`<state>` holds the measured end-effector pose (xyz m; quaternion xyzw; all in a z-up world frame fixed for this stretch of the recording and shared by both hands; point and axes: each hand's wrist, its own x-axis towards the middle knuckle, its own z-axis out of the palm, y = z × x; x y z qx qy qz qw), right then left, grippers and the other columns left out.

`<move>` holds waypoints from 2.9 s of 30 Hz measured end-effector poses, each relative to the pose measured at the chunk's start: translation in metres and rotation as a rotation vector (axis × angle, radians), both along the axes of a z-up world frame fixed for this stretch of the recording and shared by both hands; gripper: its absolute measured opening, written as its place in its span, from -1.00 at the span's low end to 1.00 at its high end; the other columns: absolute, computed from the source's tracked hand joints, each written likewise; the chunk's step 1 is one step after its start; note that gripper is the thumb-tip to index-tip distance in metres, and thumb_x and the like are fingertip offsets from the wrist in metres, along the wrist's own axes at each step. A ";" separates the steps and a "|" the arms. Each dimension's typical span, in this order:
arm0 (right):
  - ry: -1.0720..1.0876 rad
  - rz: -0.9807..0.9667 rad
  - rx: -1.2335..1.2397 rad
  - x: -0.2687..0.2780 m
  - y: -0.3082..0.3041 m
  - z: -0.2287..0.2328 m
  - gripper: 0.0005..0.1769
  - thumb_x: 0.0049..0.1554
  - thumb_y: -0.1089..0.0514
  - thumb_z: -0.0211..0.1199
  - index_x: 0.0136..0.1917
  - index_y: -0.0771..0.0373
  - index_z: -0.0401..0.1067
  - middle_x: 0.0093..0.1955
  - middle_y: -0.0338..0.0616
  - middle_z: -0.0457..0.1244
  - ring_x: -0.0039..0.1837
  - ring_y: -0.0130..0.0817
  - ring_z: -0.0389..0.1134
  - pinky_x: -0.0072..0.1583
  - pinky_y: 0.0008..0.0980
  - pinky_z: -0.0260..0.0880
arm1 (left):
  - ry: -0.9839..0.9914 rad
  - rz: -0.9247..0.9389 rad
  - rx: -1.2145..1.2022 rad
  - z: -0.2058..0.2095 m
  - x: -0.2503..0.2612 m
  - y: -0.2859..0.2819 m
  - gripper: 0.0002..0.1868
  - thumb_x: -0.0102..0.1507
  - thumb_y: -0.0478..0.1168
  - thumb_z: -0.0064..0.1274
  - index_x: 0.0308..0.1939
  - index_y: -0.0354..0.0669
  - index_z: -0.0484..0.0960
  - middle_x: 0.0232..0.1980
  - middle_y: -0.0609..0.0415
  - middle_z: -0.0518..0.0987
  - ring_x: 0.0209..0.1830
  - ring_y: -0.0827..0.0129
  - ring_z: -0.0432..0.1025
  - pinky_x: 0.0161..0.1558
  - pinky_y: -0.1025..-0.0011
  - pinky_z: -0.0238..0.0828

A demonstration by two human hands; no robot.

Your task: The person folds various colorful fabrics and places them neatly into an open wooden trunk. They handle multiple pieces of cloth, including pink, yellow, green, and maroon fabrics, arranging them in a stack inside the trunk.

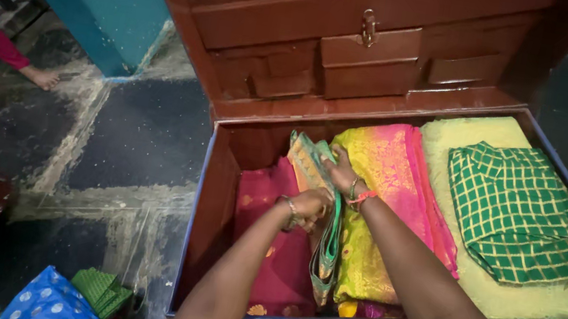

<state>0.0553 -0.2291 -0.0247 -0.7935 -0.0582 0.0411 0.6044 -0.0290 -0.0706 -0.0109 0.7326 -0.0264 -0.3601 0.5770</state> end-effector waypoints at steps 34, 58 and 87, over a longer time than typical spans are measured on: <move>0.194 -0.002 -0.777 -0.095 0.012 0.112 0.15 0.22 0.03 0.22 0.68 -0.18 -0.61 0.25 0.45 0.27 0.29 0.29 0.36 0.31 0.09 0.34 | -0.236 0.435 1.065 0.030 -0.034 0.017 0.20 0.25 -0.21 0.18 0.66 -0.01 -0.46 0.44 -0.24 0.19 0.15 -0.03 0.48 0.08 0.12 0.53; 0.206 0.782 -0.456 -0.139 0.069 0.031 -0.02 0.15 -0.40 0.28 0.56 0.25 0.13 0.54 0.10 0.07 0.54 -0.04 0.09 0.48 -0.05 0.10 | 0.045 0.712 0.382 -0.070 0.047 0.150 0.22 0.22 0.55 -0.17 0.63 -0.28 -0.14 0.66 -0.23 0.03 0.61 -0.06 0.05 0.50 0.02 0.08; 0.360 0.170 -0.690 -0.105 0.061 -0.042 0.01 -0.01 -0.36 0.41 0.46 0.33 0.23 0.39 0.20 0.27 0.37 0.04 0.34 0.38 -0.17 0.34 | 0.120 0.438 0.675 -0.086 0.012 0.155 -0.16 0.33 0.23 -0.18 0.56 -0.17 0.14 0.46 -0.25 0.43 0.36 0.00 0.43 0.33 -0.04 0.33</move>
